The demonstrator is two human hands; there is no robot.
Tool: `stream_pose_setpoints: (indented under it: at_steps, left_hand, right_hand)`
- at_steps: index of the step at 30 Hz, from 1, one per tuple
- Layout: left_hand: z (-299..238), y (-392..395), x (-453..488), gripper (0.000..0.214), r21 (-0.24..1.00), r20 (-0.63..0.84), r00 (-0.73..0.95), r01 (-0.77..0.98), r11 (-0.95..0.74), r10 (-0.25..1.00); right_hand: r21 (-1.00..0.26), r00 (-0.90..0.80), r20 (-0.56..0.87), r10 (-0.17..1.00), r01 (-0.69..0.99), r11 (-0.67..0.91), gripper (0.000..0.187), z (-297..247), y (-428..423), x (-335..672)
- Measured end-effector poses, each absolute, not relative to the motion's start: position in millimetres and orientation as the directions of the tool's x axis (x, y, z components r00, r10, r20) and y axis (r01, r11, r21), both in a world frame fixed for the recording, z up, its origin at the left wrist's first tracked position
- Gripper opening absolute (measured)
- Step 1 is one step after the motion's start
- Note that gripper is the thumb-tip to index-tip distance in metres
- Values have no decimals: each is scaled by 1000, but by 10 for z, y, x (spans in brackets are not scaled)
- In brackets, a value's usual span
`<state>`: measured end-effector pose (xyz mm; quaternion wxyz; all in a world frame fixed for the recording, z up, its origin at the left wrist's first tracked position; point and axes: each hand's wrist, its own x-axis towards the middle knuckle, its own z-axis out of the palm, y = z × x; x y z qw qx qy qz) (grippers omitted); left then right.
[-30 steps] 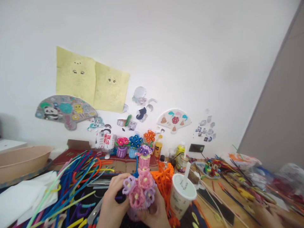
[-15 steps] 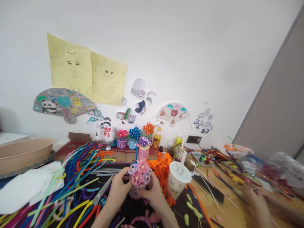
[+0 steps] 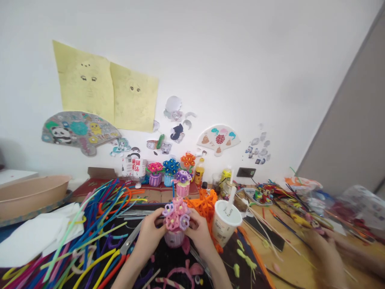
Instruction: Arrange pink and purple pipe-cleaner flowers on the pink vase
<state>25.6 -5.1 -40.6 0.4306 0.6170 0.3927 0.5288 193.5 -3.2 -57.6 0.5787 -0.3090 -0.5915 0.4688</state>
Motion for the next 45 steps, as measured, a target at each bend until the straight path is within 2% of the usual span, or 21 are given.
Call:
stream_pose_setpoints:
  at_steps: [8, 26, 32, 38, 42, 45]
  left_hand:
    - [-454, -67, 172, 32, 942, 303, 43, 137, -306, 952]
    - [-482, -80, 207, 27, 952, 299, 24, 63, -300, 954]
    - [-489, -79, 173, 28, 934, 326, 39, 141, -329, 944]
    - [-419, -130, 151, 20, 904, 347, 7, 265, -336, 938]
    - [-385, -174, 194, 13, 891, 356, -26, 310, -331, 934]
    - [-384, -176, 219, 17, 893, 356, -50, 314, -324, 933]
  right_hand:
    - [-913, -99, 399, 912, -131, 386, 18, -636, 4, 1795]
    - [-919, -8, 346, 938, -203, 338, 24, -665, 13, 1683]
    - [-917, -30, 348, 937, -222, 333, 20, -654, 21, 1692]
    - [-915, -82, 354, 932, -237, 327, 16, -639, 28, 1678]
    - [-919, -131, 339, 932, -261, 297, 23, -628, 36, 1652]
    - [-921, -162, 317, 935, -288, 262, 31, -625, 31, 1636]
